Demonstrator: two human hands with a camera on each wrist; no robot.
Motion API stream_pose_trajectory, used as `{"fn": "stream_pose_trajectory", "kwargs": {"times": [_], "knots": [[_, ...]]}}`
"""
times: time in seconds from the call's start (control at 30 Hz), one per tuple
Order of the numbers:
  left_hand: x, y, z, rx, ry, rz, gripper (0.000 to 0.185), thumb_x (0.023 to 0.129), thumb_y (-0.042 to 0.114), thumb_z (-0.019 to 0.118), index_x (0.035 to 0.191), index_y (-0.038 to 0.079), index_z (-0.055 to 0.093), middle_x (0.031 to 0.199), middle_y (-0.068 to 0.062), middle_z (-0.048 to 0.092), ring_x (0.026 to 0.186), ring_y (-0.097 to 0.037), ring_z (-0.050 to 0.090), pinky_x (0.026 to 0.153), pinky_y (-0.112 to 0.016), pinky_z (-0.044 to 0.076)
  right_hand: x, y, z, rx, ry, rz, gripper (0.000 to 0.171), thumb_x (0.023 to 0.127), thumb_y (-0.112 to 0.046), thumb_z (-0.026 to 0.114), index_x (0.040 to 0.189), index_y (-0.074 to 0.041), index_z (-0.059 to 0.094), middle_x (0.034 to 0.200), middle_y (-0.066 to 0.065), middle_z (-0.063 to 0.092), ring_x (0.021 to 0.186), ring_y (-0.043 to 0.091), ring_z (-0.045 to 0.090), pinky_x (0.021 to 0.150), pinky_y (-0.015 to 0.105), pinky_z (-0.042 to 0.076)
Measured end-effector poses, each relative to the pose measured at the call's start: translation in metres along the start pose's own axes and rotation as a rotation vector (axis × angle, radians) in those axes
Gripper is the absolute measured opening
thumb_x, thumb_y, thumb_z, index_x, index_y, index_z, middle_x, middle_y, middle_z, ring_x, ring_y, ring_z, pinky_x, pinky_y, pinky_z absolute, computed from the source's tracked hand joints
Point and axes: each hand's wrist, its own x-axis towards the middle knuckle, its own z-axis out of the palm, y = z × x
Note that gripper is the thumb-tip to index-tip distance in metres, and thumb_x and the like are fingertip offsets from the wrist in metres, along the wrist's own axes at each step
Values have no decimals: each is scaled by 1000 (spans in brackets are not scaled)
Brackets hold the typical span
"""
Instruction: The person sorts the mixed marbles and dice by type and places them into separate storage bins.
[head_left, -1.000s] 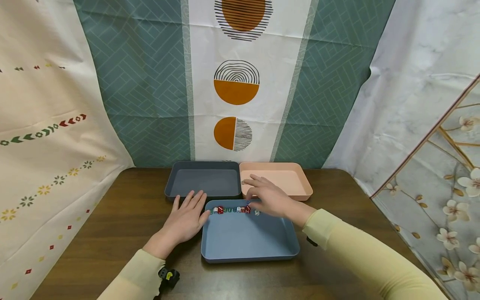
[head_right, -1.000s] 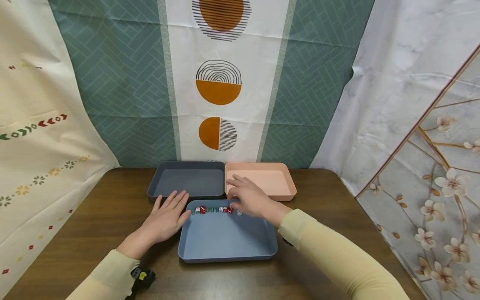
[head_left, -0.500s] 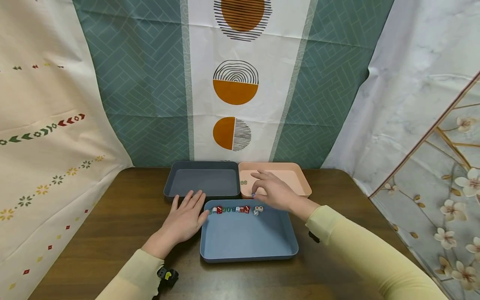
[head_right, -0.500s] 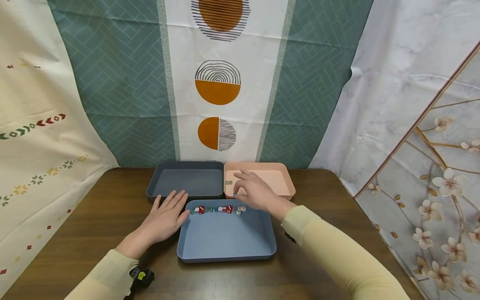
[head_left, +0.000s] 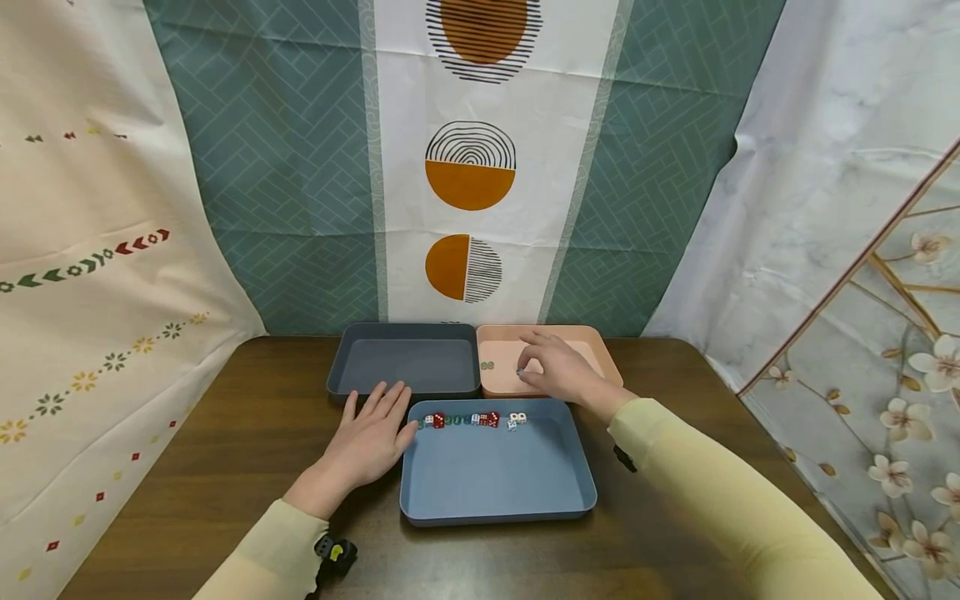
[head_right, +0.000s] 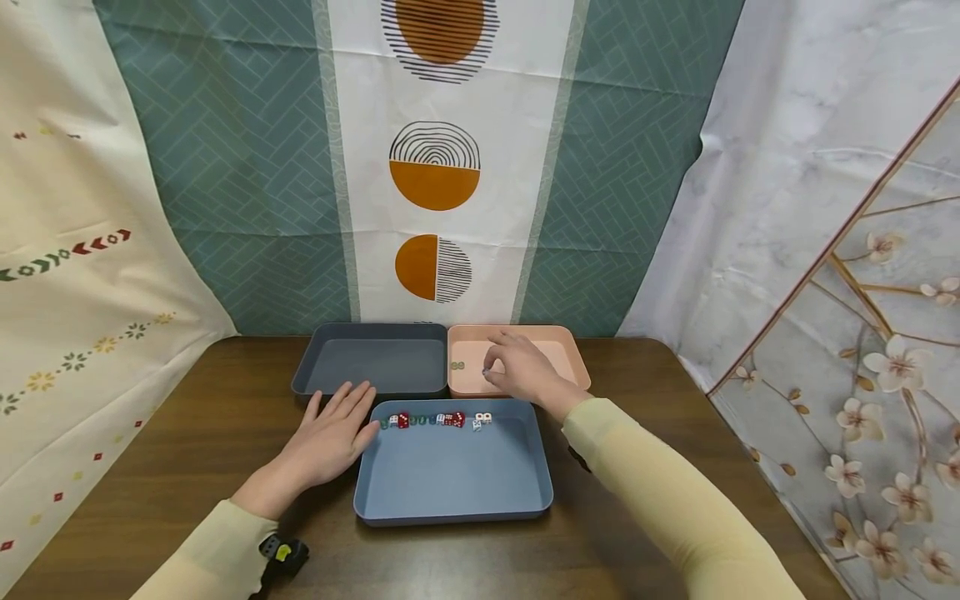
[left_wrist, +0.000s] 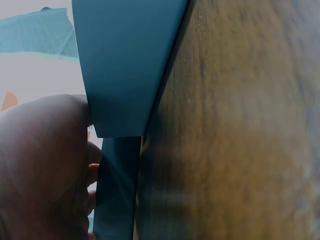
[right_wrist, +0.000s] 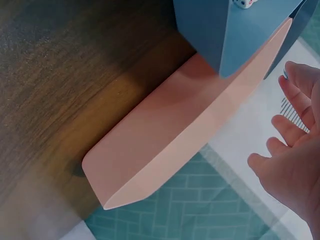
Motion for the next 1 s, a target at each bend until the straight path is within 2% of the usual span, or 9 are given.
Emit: {"fn": "stream_pose_trajectory", "kwargs": {"times": [0.13,0.63,0.8,1.0], "knots": [[-1,1,-2,9,-5,-6,69,119,42,47,174,3,31,181,-17,26,168,-44,16,129,-75,1,4,2,-1,22,-14,42,7,106,-19,75,108,-13,79,173,21,42,165,43,26,127,58,35],[-1,1,-1,8,-1,-5,69,118,42,47,174,3,32,181,-17,26,167,-44,17,129,-74,1,21,8,3,4,-3,48,11,106,-15,72,110,-7,79,166,25,49,162,44,32,130,56,30],[-1,1,-3,15,-11,-14,69,119,42,47,174,4,31,181,-16,25,168,-43,16,129,-74,0,31,8,5,-33,-4,36,10,104,-14,74,109,-7,79,164,25,52,160,46,36,129,56,32],[-2,4,-3,23,-23,-16,69,119,43,47,174,4,30,181,-15,24,168,-42,15,129,-74,1,42,10,9,-88,-21,44,10,104,-17,75,107,-9,80,158,21,59,155,40,45,126,53,38]]}}
